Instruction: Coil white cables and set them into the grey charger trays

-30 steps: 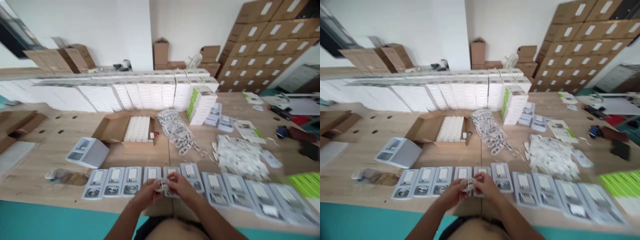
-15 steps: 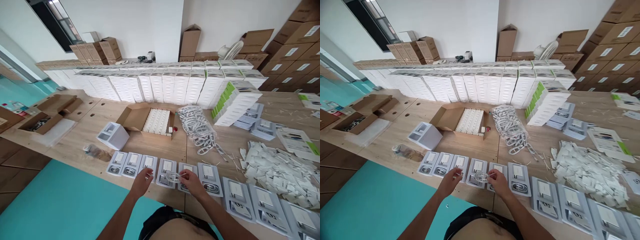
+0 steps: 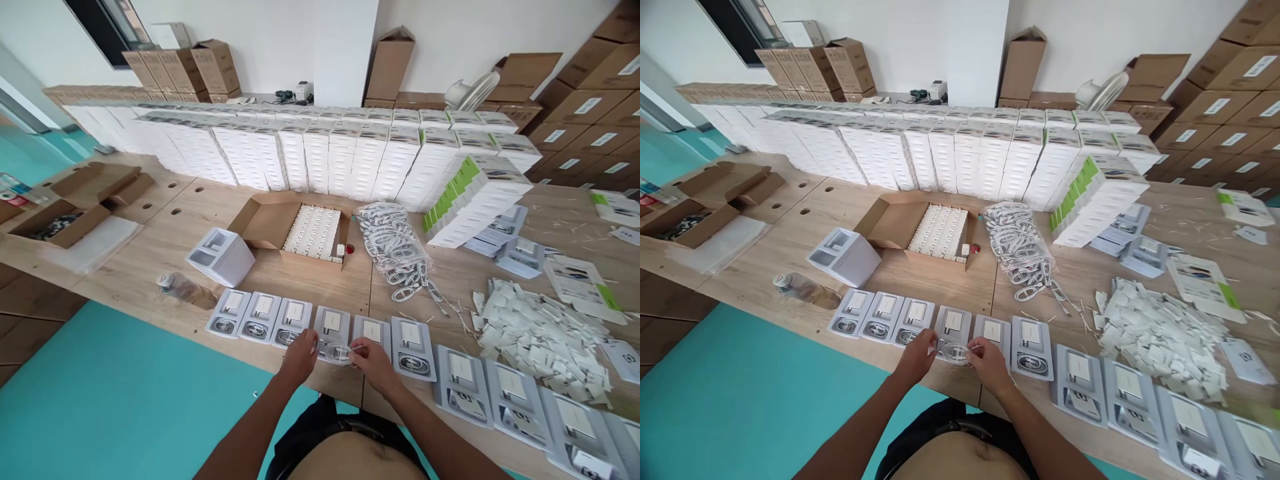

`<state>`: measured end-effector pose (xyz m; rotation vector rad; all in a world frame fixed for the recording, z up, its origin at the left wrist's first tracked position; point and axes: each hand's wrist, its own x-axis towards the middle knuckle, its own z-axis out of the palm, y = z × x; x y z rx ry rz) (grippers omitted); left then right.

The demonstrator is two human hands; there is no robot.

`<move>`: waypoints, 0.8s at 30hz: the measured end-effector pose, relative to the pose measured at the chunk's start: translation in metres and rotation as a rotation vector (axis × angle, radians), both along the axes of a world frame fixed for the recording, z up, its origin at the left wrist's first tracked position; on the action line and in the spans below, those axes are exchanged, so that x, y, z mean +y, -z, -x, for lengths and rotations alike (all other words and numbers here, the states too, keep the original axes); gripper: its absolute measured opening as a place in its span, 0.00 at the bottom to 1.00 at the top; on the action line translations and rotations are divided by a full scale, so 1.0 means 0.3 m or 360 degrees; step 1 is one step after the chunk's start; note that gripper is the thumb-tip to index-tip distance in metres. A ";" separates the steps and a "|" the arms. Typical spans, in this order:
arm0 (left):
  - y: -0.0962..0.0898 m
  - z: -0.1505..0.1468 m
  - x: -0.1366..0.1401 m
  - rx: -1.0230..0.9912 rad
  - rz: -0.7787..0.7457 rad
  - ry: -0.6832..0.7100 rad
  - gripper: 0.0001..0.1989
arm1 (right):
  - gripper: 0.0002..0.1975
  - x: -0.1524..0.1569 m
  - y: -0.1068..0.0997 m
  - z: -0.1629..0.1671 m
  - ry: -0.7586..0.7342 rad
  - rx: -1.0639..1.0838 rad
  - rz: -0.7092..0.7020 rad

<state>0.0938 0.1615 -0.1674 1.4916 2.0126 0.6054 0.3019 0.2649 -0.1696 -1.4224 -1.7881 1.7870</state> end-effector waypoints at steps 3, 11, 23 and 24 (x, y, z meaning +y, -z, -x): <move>0.014 0.011 0.058 0.0047 0.0138 0.0072 0.07 | 0.09 -0.026 0.018 0.015 -0.0153 -0.0052 -0.0093; 0.018 0.059 0.141 -0.0006 0.0293 0.0257 0.02 | 0.07 -0.015 0.047 0.080 -0.0075 -0.0280 -0.0348; -0.023 0.058 0.077 0.0145 0.0001 0.0372 0.10 | 0.03 -0.032 0.024 0.147 -0.0297 -0.0649 -0.0814; -0.027 0.047 0.062 0.0178 -0.0029 0.0430 0.10 | 0.03 -0.033 0.024 0.151 -0.0335 -0.0683 -0.0878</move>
